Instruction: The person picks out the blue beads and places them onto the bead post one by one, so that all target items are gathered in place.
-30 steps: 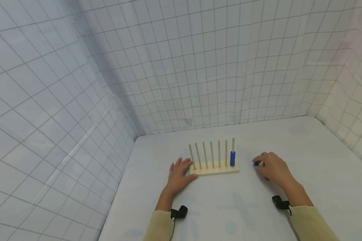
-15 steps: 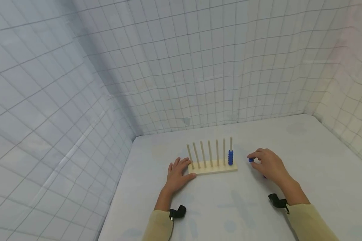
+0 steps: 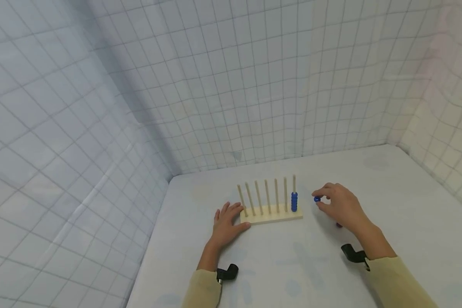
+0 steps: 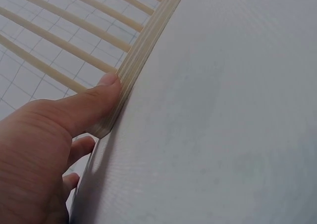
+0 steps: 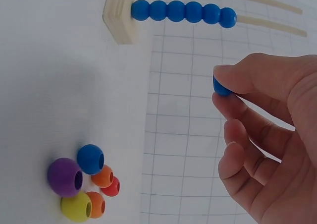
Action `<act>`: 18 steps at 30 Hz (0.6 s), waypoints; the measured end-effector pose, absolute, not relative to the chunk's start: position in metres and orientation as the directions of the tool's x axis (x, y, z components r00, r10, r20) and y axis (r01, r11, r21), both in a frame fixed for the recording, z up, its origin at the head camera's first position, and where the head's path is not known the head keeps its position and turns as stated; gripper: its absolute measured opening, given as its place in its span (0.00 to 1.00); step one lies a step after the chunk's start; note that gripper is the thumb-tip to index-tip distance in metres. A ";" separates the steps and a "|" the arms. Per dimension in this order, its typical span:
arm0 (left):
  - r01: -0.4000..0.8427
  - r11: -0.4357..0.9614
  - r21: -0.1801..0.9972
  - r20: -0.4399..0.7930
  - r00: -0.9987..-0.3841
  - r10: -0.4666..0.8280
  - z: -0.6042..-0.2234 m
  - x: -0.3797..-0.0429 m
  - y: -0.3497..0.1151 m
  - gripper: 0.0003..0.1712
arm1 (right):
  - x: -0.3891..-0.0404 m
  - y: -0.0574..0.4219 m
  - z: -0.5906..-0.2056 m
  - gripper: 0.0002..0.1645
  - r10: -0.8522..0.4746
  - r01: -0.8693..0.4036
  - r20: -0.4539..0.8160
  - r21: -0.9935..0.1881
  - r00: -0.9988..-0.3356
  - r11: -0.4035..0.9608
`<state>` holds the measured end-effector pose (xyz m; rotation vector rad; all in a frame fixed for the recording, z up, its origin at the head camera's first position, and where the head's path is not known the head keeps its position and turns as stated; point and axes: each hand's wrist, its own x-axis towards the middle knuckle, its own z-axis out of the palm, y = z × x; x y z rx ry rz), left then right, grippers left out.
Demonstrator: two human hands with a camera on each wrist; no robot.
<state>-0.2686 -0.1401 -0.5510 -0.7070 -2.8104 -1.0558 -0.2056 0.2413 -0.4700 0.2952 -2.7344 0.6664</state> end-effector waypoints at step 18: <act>0.446 0.674 0.589 0.211 -0.890 0.405 -0.557 -0.271 -0.143 0.39 | -0.208 0.229 -0.442 0.15 -0.097 -0.288 0.411 -0.435 -0.907 0.853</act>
